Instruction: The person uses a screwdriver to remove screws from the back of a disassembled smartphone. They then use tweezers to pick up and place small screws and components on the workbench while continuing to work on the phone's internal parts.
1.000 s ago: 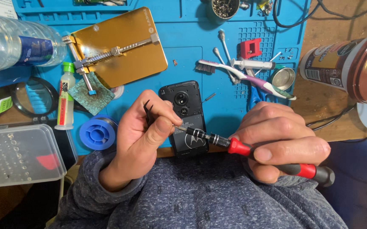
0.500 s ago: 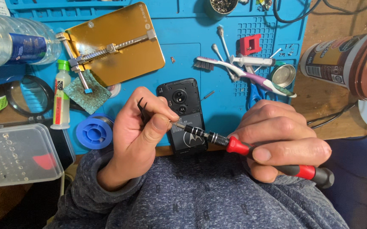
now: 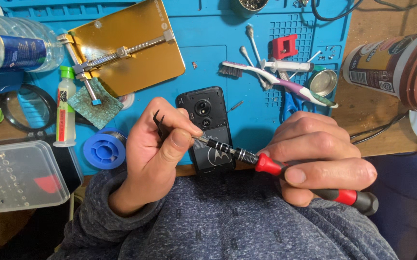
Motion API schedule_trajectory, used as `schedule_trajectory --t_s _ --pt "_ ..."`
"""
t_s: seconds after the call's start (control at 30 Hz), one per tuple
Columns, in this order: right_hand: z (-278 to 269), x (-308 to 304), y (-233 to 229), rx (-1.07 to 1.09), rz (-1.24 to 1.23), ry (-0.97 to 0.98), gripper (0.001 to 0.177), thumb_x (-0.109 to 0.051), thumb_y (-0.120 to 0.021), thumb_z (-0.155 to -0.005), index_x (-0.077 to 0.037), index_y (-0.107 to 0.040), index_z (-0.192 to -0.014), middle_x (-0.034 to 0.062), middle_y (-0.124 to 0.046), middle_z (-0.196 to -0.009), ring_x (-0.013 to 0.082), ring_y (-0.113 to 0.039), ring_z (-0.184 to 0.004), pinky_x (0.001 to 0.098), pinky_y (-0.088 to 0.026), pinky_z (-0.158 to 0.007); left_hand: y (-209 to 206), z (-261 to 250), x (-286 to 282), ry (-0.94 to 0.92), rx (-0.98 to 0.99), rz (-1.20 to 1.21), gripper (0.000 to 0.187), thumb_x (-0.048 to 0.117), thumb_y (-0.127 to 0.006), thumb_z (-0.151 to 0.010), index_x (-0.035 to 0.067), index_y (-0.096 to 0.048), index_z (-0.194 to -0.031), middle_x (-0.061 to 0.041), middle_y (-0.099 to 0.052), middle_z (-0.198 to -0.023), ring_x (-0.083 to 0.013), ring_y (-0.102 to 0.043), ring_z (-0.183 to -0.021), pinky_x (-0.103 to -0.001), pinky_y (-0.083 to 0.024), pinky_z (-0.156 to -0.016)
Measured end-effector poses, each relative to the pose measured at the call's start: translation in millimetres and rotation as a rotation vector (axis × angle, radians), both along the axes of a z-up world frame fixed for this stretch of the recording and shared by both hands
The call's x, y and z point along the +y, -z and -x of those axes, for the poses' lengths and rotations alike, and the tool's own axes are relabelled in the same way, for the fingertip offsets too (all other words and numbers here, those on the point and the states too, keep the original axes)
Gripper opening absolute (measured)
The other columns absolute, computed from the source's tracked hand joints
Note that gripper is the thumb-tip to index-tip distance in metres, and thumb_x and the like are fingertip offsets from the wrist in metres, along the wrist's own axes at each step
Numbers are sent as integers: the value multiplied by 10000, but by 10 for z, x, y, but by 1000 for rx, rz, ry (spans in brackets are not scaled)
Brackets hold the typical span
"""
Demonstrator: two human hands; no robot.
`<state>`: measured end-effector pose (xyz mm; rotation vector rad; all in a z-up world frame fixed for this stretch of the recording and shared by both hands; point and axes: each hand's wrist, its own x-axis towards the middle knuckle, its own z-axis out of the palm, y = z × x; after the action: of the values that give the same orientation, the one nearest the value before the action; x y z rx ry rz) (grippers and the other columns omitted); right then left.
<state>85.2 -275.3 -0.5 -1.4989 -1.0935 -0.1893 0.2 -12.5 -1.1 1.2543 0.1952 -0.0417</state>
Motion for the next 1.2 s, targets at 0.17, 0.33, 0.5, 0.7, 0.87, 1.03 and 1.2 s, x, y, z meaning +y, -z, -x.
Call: schedule_trajectory --t_s 0.17,0.33,0.5,0.7,0.87,1.03,1.2 --pt "-61 131 -43 -39 -68 24 243 -363 -618 -1221 -146 -511 -1190 91 -758 -933 196 -768 -671 328 -634 -599 -17 -10 3 6 6 4 337 442 -648 -1181 123 -661 -1073 13 -528 -895 -128 -490 -773 -297 -402 -767" --pt "-42 103 -10 -36 -61 25 260 -381 -643 -1209 -145 -535 -1210 105 -769 -965 215 -794 -695 347 -647 -602 -20 -12 -1 8 7 6 327 439 -653 -1181 129 -663 -1075 21 -517 -885 -120 -486 -773 -288 -401 -763" --pt "-35 174 -87 -114 -26 65 254 -341 -665 -1193 -127 -529 -1202 128 -745 -913 236 -757 -653 355 -595 -561 -21 -17 -5 -20 17 -9 356 465 -678 -1158 122 -661 -1062 20 -504 -861 -120 -469 -767 -297 -385 -767" --pt "-20 100 -73 -129 23 49 189 -288 -703 -1179 -163 -577 -1244 118 -791 -1018 212 -759 -711 348 -623 -608 2 9 -15 -45 -5 -22 339 446 -666 -1172 128 -664 -1057 28 -536 -923 -127 -486 -765 -306 -404 -768" --pt "-3 171 -57 -92 -27 108 142 -299 -689 -1167 -193 -598 -1139 53 -734 -955 185 -775 -720 314 -614 -599 13 60 -23 -58 -12 -113 327 440 -670 -1169 119 -672 -1103 -6 -650 -956 -122 -562 -799 -295 -440 -784" --pt "-12 160 -69 -43 -35 91 203 -329 -699 -1159 -178 -563 -1153 82 -729 -934 203 -789 -708 315 -608 -601 4 72 -21 -41 -41 -166 347 448 -659 -1173 105 -677 -1121 -30 -678 -956 -121 -559 -776 -293 -435 -758" --pt "-62 47 16 -65 -92 24 172 -289 -672 -1187 -163 -555 -1187 78 -716 -995 201 -805 -778 315 -649 -643 -40 70 0 2 -1 -144 532 581 -645 -1153 64 -697 -1266 -23 -665 -1009 -71 -492 -684 -273 -403 -700"
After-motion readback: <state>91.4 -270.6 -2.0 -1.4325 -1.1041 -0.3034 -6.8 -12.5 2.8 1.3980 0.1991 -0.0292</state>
